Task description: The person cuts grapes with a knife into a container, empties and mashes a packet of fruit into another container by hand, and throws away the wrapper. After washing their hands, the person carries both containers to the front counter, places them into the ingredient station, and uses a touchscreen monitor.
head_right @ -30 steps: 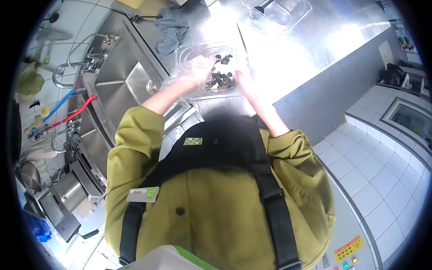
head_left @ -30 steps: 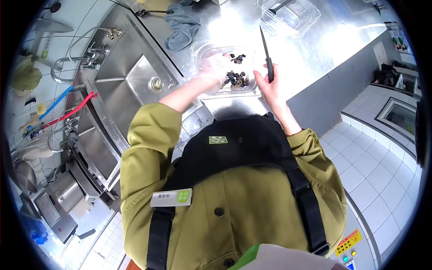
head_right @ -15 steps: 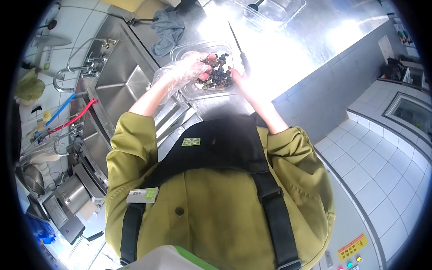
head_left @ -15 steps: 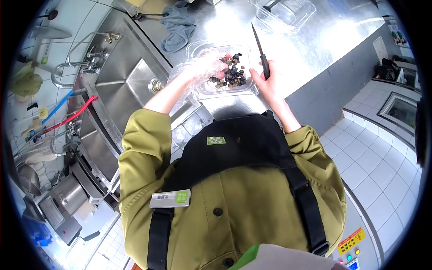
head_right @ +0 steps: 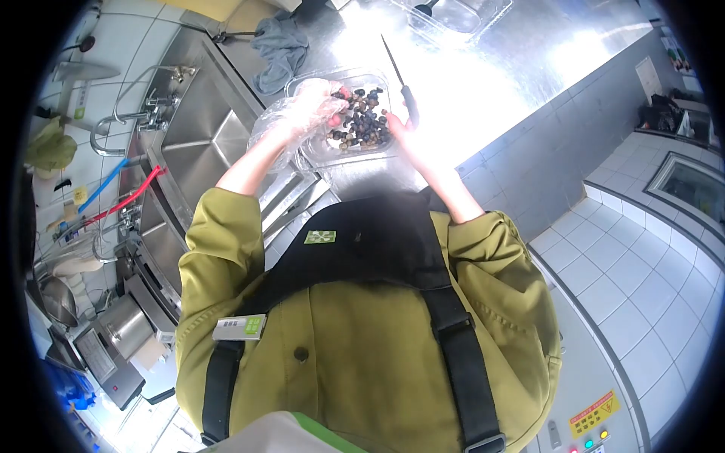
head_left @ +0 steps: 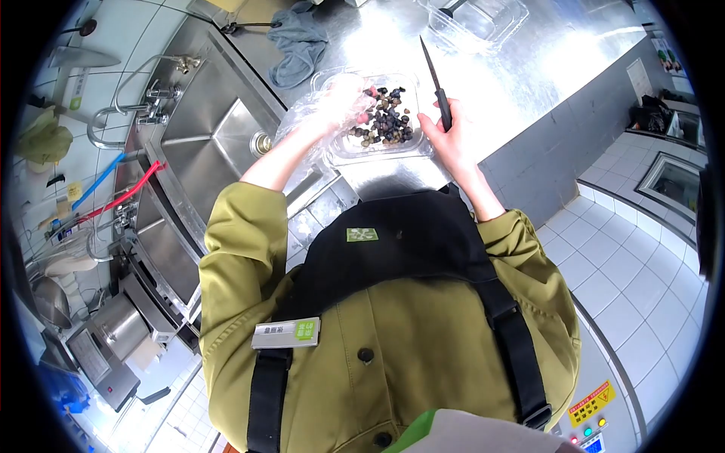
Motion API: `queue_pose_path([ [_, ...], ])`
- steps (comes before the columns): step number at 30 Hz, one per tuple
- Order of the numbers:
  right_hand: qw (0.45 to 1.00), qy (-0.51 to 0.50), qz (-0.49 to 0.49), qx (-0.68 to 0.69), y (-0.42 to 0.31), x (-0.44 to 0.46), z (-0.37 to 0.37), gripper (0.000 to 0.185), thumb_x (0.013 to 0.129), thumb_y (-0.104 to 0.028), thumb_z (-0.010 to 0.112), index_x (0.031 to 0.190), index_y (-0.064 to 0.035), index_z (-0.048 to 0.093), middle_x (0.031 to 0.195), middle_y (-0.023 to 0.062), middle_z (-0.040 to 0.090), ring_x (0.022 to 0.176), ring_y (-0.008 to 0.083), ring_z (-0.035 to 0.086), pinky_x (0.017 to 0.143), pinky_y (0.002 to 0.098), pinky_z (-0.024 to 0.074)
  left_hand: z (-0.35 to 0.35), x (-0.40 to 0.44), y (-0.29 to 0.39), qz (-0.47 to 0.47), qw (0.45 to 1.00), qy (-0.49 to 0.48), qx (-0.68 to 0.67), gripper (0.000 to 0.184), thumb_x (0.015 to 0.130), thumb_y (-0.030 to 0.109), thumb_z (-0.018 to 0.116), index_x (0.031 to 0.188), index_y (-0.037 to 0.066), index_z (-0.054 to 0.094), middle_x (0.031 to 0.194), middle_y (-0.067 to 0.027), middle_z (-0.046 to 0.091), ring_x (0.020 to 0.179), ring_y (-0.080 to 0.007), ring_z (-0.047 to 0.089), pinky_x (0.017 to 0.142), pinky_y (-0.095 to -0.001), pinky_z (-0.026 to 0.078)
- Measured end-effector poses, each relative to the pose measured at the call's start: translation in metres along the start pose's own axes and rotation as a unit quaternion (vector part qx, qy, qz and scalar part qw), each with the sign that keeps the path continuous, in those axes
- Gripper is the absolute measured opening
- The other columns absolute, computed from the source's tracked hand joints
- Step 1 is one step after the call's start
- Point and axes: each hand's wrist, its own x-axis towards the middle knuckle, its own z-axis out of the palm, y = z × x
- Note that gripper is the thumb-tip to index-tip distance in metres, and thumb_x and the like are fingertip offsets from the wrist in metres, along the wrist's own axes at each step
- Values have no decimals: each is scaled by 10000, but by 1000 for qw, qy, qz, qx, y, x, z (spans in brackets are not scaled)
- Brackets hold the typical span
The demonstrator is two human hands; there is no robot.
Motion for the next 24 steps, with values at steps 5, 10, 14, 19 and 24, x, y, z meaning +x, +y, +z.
queue_pose_path([
  [5,1000,8,0,20,3,0,2,316,686,-215,660,902,-42,508,484,-33,403,445,41,387,438,204,337,20,-1,8,109,935,5,338,366,682,164,621,1031,93,533,832,-135,555,797,-306,559,726,-356,442],
  [10,999,13,-18,-28,7,0,2,312,687,-211,659,899,-41,507,484,-37,391,445,43,377,436,206,332,52,1,-8,167,865,2,473,335,739,255,535,1057,157,493,966,-175,520,872,-327,531,751,-381,418],
  [14,1000,5,-16,-17,5,1,1,304,688,-203,658,895,-39,506,480,-39,381,443,42,369,432,207,322,32,31,-20,80,945,-34,315,216,773,253,507,814,77,624,783,-150,591,719,-242,568,653,-333,440],
  [19,1000,0,6,-4,6,0,2,299,691,-198,656,894,-37,507,490,-39,392,443,37,365,430,201,316,8,15,4,13,999,-30,-13,227,777,200,520,905,43,621,845,-49,595,725,-116,528,637,-245,420],
  [24,999,19,-23,-18,8,0,4,311,690,-207,660,903,-38,509,488,-38,395,447,37,377,439,200,331,12,-9,26,-27,997,-45,-52,239,785,92,512,1009,39,573,815,-62,574,706,-100,527,579,-218,417],
])
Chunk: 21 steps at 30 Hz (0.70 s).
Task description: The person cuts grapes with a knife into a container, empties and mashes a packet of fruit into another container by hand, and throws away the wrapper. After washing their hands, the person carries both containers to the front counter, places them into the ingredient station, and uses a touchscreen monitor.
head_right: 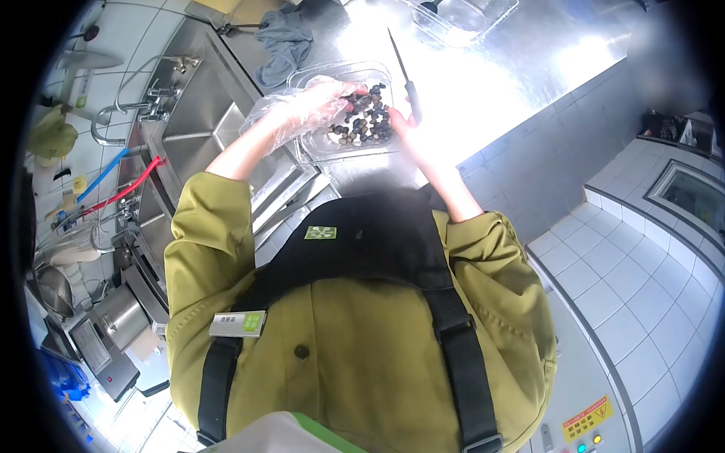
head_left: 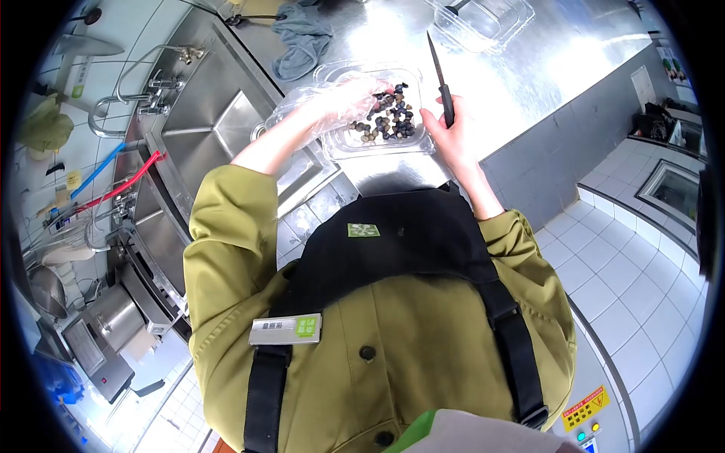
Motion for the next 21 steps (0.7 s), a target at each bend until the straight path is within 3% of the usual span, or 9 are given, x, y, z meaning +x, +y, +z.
queue_pose_path([
  [4,999,-18,27,18,-9,0,-5,319,688,-213,664,906,-38,512,486,-35,398,453,40,388,447,201,343,-4,5,-16,-5,999,-13,-29,246,783,72,518,1022,88,570,714,-53,548,564,-86,510,508,-202,404],
  [7,1000,-16,17,20,-7,0,-4,316,688,-212,664,902,-35,512,488,-32,401,452,42,388,444,201,340,-9,6,-25,0,1000,-1,22,210,779,79,521,980,100,582,676,-43,540,486,-92,487,498,-218,413],
  [10,999,-23,21,12,-9,0,-5,317,686,-210,664,899,-32,510,488,-31,402,449,43,388,442,201,340,-3,-3,-9,50,956,35,287,180,770,97,544,945,82,583,654,-23,542,521,-81,499,501,-218,428],
  [13,1000,-22,17,3,-8,2,-5,314,687,-206,664,896,-30,511,484,-31,402,445,44,386,440,203,339,-13,18,-31,-27,999,-2,-20,180,788,126,518,953,94,584,741,-54,567,666,-130,546,604,-238,457],
  [15,1000,-26,13,-9,-6,3,-5,314,687,-205,663,898,-30,509,485,-32,400,446,43,385,440,203,337,-12,18,-33,35,993,-6,113,198,783,120,510,967,108,582,824,-76,574,783,-176,545,697,-256,450],
  [17,999,-26,8,-18,-5,3,-5,313,688,-206,662,897,-31,509,485,-33,399,447,43,384,440,203,336,-7,13,-35,142,951,20,272,220,771,103,505,975,122,584,905,-94,570,882,-214,532,776,-270,431],
  [19,1000,-22,1,-22,-4,3,-5,310,689,-207,661,895,-31,509,485,-36,397,447,42,384,440,203,336,1,8,-39,287,845,76,445,250,752,72,502,977,136,591,982,-108,555,962,-245,505,842,-278,402],
  [20,999,-23,8,-20,-4,3,-5,308,690,-208,661,893,-33,510,485,-37,396,445,42,383,439,202,335,0,2,-40,203,918,-41,338,263,726,53,519,955,146,610,1025,-100,548,980,-251,498,848,-278,402],
  [21,999,-26,14,-17,-3,4,-4,305,690,-209,660,891,-34,511,484,-38,396,444,41,383,438,202,335,6,9,-38,289,875,-147,360,276,732,281,547,860,42,600,855,-106,579,817,-179,534,721,-293,419],
])
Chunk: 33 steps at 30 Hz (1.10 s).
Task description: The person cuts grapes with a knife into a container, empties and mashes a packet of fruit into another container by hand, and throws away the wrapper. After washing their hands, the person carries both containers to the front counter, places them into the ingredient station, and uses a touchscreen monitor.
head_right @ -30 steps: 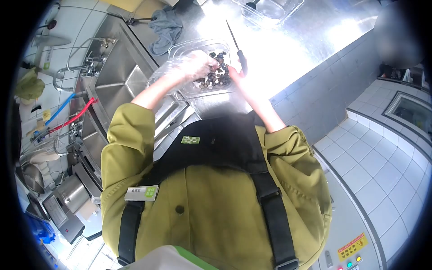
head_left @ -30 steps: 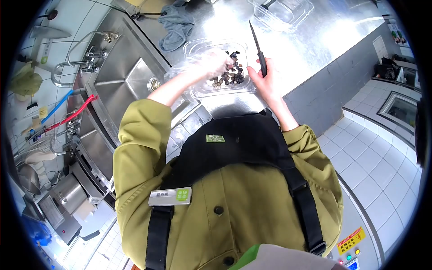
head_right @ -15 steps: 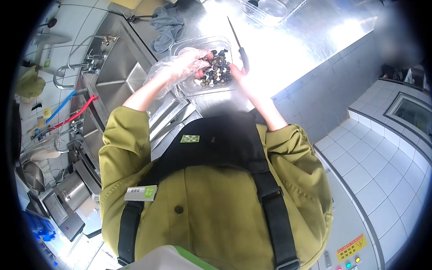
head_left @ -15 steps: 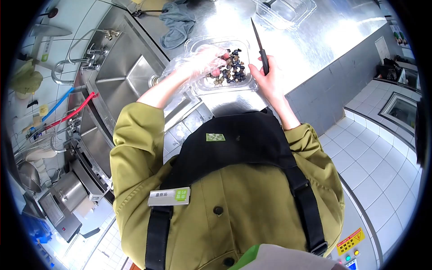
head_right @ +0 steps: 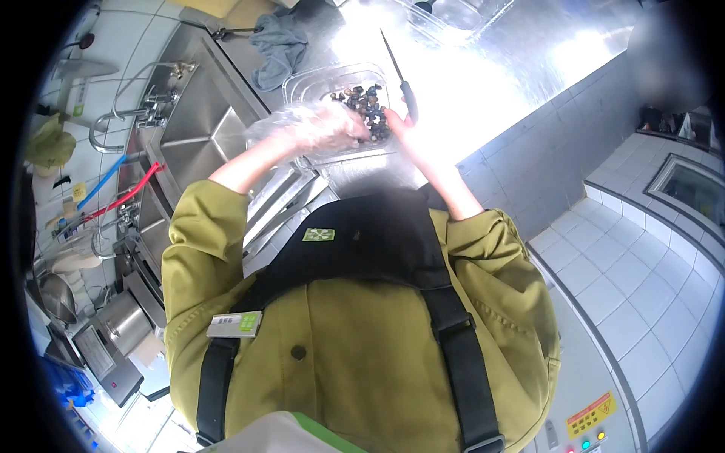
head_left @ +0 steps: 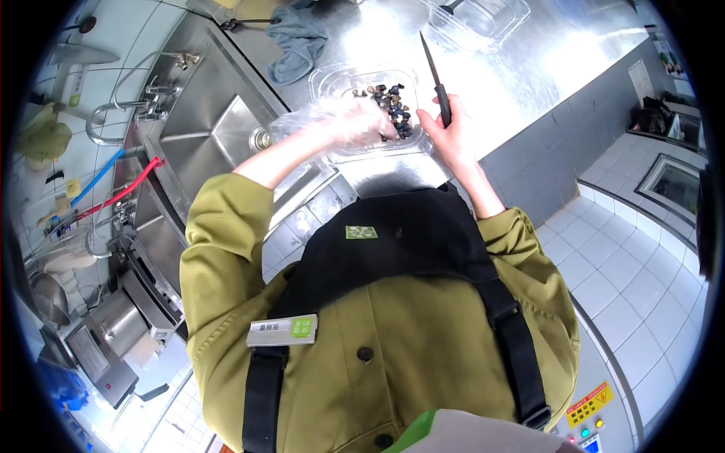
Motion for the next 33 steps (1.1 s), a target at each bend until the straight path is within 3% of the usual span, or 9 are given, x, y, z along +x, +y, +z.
queue_pose_path([
  [2,1000,-2,4,1,0,0,1,299,691,-211,660,886,-38,514,483,-39,395,441,40,382,435,200,334,8,6,7,-168,980,-34,-98,314,755,329,507,810,34,600,800,-119,583,769,-217,544,674,-330,412],
  [5,1000,3,4,-18,0,1,-1,292,690,-215,661,879,-45,519,482,-41,395,436,38,378,432,200,333,27,7,14,-128,984,119,-29,364,790,359,455,743,22,585,712,-142,578,691,-278,550,629,-374,402],
  [8,999,-11,15,-45,2,1,-1,285,687,-221,662,868,-49,524,479,-42,393,434,37,378,429,200,332,24,16,14,-160,986,34,14,384,817,366,414,758,18,565,748,-170,573,722,-327,539,656,-391,400],
  [13,999,-10,4,-44,0,2,-3,278,686,-227,661,857,-51,529,471,-44,393,433,38,385,428,200,335,31,-3,-12,26,978,137,154,257,821,254,421,841,37,557,906,-173,554,823,-254,541,693,-355,407],
  [16,999,-9,1,-50,4,3,-2,278,688,-225,658,861,-51,528,467,-43,393,432,38,387,429,202,337,3,-7,25,-260,951,98,-135,201,775,167,489,897,40,586,849,-136,570,831,-239,538,759,-299,406],
  [17,999,-9,3,-47,5,3,-2,277,688,-225,658,860,-51,528,466,-43,393,431,38,387,430,203,338,3,-13,8,-150,984,96,9,168,727,67,532,879,29,592,850,-132,583,768,-190,552,708,-274,427],
  [24,999,-23,12,-44,-1,4,-4,272,691,-222,654,855,-46,529,465,-38,395,430,45,393,434,206,342,-30,-30,21,-155,963,219,4,136,766,102,530,849,23,601,654,-105,590,571,-133,539,569,-261,446],
  [28,999,-20,6,-45,1,3,-3,275,690,-221,655,855,-42,527,471,-33,398,435,50,397,438,209,345,-41,-35,26,-223,941,230,-111,179,786,90,506,910,2,599,716,-68,628,621,-95,558,581,-214,455],
  [33,999,-7,-8,-42,1,3,-2,280,684,-222,661,853,-43,525,477,-32,399,440,50,391,440,209,344,-11,-8,-4,-149,962,113,-198,313,818,107,439,1125,66,480,1230,-137,397,1015,-215,488,888,-282,377],
])
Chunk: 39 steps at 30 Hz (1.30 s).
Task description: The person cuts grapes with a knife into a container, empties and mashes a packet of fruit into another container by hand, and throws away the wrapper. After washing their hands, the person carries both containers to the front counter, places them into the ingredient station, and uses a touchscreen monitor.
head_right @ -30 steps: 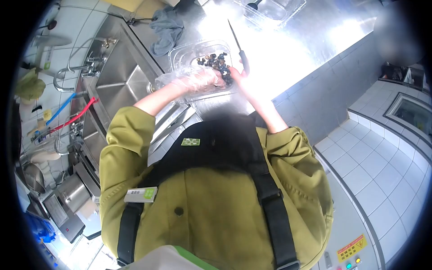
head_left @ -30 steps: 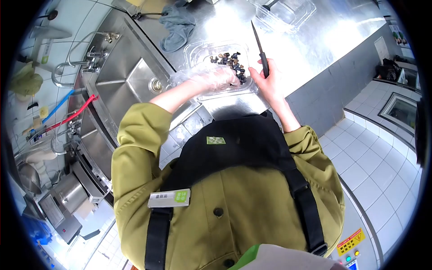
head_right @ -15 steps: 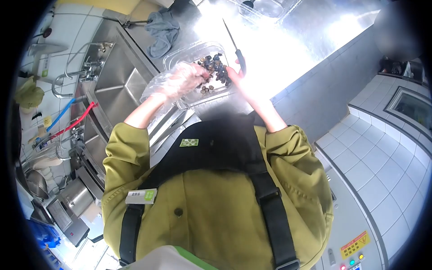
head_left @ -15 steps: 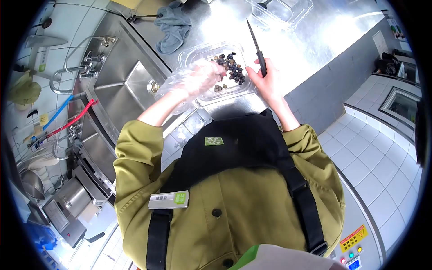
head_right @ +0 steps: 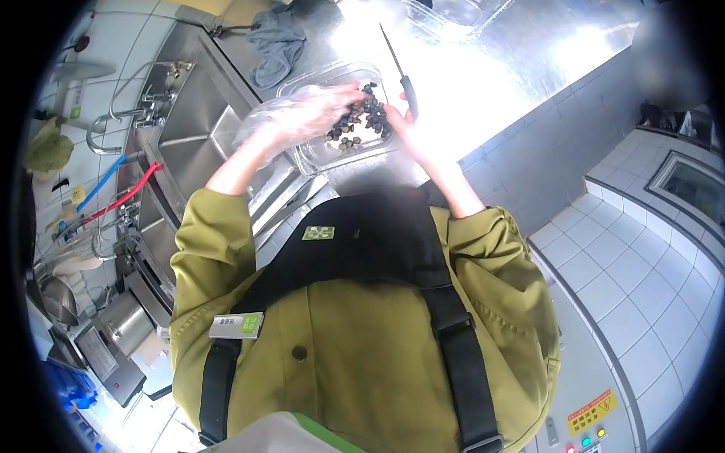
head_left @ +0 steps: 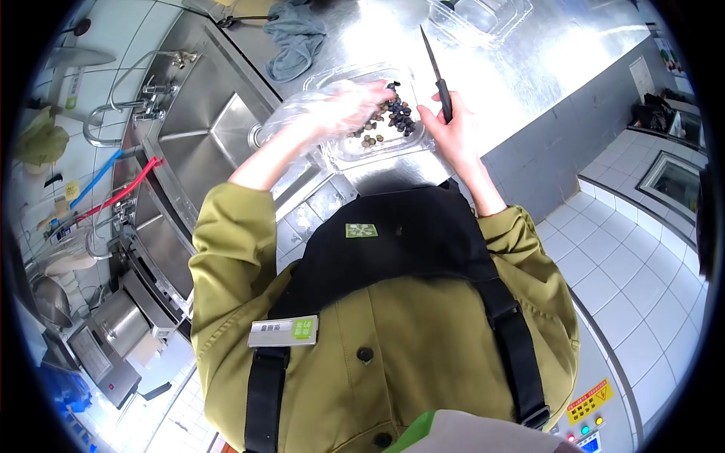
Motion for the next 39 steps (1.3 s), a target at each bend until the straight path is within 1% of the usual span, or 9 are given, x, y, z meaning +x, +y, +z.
queue_pose_path([
  [2,1000,5,-10,-1,2,-1,2,282,681,-220,664,850,-44,524,479,-33,397,443,49,388,439,210,341,19,13,5,98,948,5,302,304,807,141,436,1102,96,491,1216,-129,406,1012,-232,485,896,-292,367],
  [3,1000,6,-11,1,3,-1,2,282,680,-220,665,849,-45,523,480,-34,396,445,48,386,438,211,339,26,17,0,227,816,30,530,270,796,148,439,1043,96,535,1152,-124,477,934,-228,536,853,-294,398],
  [6,1000,9,-13,-6,1,-1,1,279,678,-218,667,844,-48,521,482,-37,392,447,46,381,435,212,333,24,36,-7,-112,982,-105,106,209,773,161,454,918,100,592,962,-86,586,796,-207,565,746,-298,423],
  [9,1000,3,3,6,-3,-1,0,276,679,-219,667,841,-50,521,482,-39,388,447,44,376,437,210,331,4,34,-4,-31,951,-58,302,186,772,172,470,852,82,612,832,-51,618,750,-181,546,688,-293,412],
  [14,999,-9,34,13,-4,-1,0,274,682,-220,664,843,-51,520,483,-42,385,448,41,374,444,205,332,-7,14,15,-197,979,37,-27,176,749,68,525,912,52,588,914,-60,592,794,-163,541,736,-286,418],
  [18,1000,-2,18,19,-7,-1,0,276,681,-221,665,844,-52,520,484,-41,389,451,41,378,445,206,337,4,-2,17,125,897,-66,419,219,734,128,544,947,90,578,900,-123,570,872,-248,539,743,-307,429],
  [21,1000,-2,19,17,-5,-2,0,277,681,-220,665,845,-50,520,484,-38,393,452,43,383,447,207,343,29,-5,1,83,881,-79,459,305,760,309,477,945,77,549,938,-120,567,896,-261,533,779,-336,415],
  [29,1000,-11,21,19,-1,-1,-1,276,683,-218,663,845,-47,520,482,-37,389,450,46,383,445,207,342,-7,14,-28,-244,944,116,-187,246,797,235,523,920,39,609,816,-60,604,791,-143,536,735,-275,397],
  [39,999,-13,16,38,-4,-1,-2,278,685,-225,663,845,-49,519,484,-39,388,448,45,380,440,206,336,4,-5,18,-74,958,67,270,158,755,105,483,861,38,580,775,-150,584,719,-238,583,652,-325,452],
])
